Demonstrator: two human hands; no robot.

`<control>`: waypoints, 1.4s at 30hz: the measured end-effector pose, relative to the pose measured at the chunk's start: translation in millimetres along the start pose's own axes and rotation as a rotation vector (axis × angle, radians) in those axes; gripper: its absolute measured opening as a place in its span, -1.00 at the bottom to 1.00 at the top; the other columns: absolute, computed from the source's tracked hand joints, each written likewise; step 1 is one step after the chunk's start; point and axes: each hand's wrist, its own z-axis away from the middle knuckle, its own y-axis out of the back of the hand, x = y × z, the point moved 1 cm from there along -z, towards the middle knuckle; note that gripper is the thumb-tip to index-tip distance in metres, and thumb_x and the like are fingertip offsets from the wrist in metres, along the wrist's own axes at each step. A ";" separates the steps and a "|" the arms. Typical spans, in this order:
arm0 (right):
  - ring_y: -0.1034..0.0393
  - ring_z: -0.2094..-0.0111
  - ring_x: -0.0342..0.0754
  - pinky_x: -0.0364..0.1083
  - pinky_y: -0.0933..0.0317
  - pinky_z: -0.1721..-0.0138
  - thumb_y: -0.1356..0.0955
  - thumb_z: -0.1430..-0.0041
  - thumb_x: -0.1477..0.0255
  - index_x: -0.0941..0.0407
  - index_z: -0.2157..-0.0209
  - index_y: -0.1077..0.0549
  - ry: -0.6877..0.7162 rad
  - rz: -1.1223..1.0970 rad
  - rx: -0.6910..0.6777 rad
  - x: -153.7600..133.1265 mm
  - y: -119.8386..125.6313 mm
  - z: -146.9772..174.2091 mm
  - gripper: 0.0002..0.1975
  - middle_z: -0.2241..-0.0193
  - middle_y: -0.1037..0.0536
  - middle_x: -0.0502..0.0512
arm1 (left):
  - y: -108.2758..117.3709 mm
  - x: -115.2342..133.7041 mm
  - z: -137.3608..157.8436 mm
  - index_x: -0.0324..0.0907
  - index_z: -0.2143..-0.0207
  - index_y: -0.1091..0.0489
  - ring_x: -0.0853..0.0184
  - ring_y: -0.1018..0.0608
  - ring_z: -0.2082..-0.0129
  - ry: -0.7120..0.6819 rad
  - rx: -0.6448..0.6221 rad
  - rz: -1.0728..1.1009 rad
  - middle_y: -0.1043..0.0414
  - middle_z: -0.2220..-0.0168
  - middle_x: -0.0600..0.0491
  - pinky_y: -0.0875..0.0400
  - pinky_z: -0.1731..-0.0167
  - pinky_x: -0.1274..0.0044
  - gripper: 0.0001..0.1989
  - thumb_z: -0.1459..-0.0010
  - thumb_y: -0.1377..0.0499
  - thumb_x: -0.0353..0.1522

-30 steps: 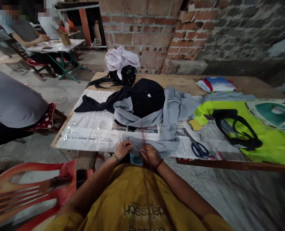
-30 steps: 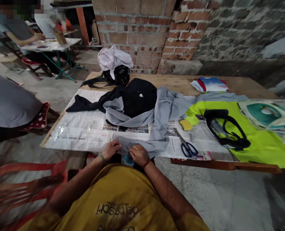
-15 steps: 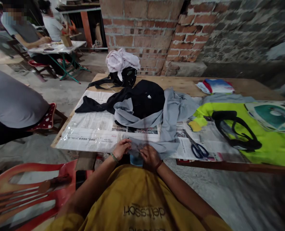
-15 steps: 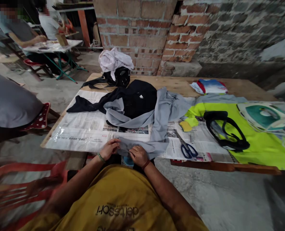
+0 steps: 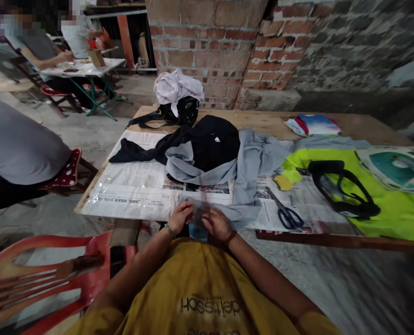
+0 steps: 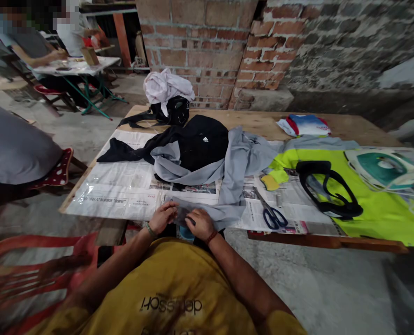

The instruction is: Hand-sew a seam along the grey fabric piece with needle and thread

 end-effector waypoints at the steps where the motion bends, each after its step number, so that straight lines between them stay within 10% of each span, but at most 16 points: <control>1: -0.59 0.18 0.04 -0.01 -0.47 0.05 -0.49 -0.42 0.46 0.08 0.14 -0.74 -0.025 -0.009 -0.009 -1.4 -0.4 -5.4 -0.91 0.23 -0.71 0.17 | 0.1 -0.3 0.0 -0.14 0.13 -0.55 0.44 -0.39 0.59 -0.006 -0.013 -0.003 -0.47 0.48 0.18 -0.15 0.59 0.60 -0.73 -0.19 -0.43 -0.22; 9: -0.58 0.21 0.00 -0.06 -0.45 0.07 -0.42 -0.44 0.52 0.06 0.23 -0.74 -0.127 -0.158 -0.153 -9.5 -12.5 -38.0 -0.80 0.26 -0.71 0.12 | -0.2 2.1 6.5 -0.21 0.15 -0.61 0.38 -0.45 0.50 -0.040 -0.068 0.016 -0.52 0.46 0.11 -0.19 0.56 0.59 -0.76 -0.13 -0.44 -0.32; 17: -0.61 0.26 -0.01 -0.10 -0.47 0.12 -0.43 -0.40 0.48 0.07 0.39 -0.66 -0.426 -0.274 0.103 -3.1 -3.9 -43.9 -0.76 0.33 -0.70 0.11 | 10.7 0.7 9.7 -0.20 0.05 -0.57 0.43 -0.41 0.56 0.034 0.022 0.002 -0.61 0.32 0.03 -0.06 0.62 0.59 -0.71 -0.31 -0.35 -0.19; 30: -0.57 0.30 -0.03 -0.11 -0.47 0.13 -0.41 -0.34 0.42 0.06 0.44 -0.65 -0.436 -0.331 0.124 0.0 -10.0 -44.7 -0.76 0.36 -0.69 0.10 | 30.4 5.6 22.9 -0.18 0.07 -0.62 0.54 -0.17 0.68 0.035 -0.121 -0.087 -0.43 0.57 0.23 0.09 0.63 0.59 -0.63 -0.13 -0.52 -0.23; 42: -0.56 0.30 -0.03 -0.12 -0.46 0.18 -0.43 -0.42 0.35 0.08 0.43 -0.65 -0.406 -0.387 0.104 -2.7 -0.4 -45.5 -0.71 0.38 -0.65 0.10 | -5.1 23.5 -7.4 -0.14 -0.07 -0.62 0.39 -0.47 0.44 -0.211 -0.014 -0.376 -0.68 0.26 0.11 -0.44 0.35 0.54 -0.49 -0.04 -0.49 -0.51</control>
